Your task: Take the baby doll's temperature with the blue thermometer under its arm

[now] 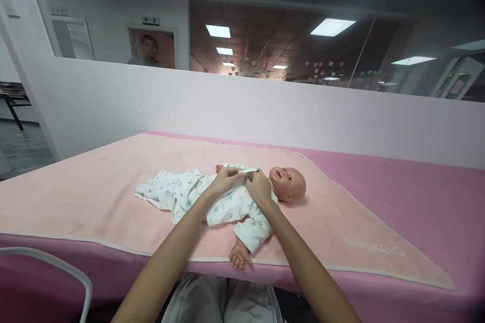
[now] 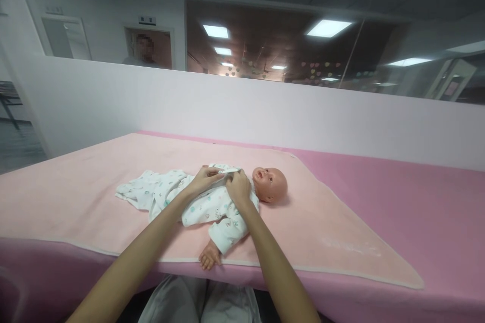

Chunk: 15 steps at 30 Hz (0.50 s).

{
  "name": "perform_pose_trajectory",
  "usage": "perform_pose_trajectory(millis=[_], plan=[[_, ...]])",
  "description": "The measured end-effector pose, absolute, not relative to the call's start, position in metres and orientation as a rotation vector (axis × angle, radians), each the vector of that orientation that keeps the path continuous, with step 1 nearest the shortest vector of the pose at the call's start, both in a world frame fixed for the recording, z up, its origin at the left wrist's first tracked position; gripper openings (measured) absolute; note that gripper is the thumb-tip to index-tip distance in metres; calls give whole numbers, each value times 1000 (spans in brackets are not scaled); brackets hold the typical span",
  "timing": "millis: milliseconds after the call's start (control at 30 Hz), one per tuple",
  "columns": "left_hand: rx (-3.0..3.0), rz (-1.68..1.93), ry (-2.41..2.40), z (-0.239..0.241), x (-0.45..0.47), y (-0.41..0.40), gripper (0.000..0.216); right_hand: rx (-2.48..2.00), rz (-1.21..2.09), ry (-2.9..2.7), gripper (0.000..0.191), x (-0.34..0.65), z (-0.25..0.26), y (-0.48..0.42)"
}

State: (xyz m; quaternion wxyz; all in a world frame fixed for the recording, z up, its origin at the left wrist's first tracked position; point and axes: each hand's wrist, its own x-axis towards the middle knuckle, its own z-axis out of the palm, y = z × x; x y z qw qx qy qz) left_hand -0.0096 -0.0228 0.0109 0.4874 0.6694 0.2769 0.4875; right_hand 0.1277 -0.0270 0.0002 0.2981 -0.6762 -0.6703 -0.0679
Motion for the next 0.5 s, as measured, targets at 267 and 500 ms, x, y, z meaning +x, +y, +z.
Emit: perform_pose_trajectory(millis=[267,500], plan=[[1670,1175,716,17,-10,-30,33,-1800,-55,-1808,25,138,-1,-13],[1652,1151,735,11,-11,-24,39,-1425,-178,-1623,19,144,-3,-21]])
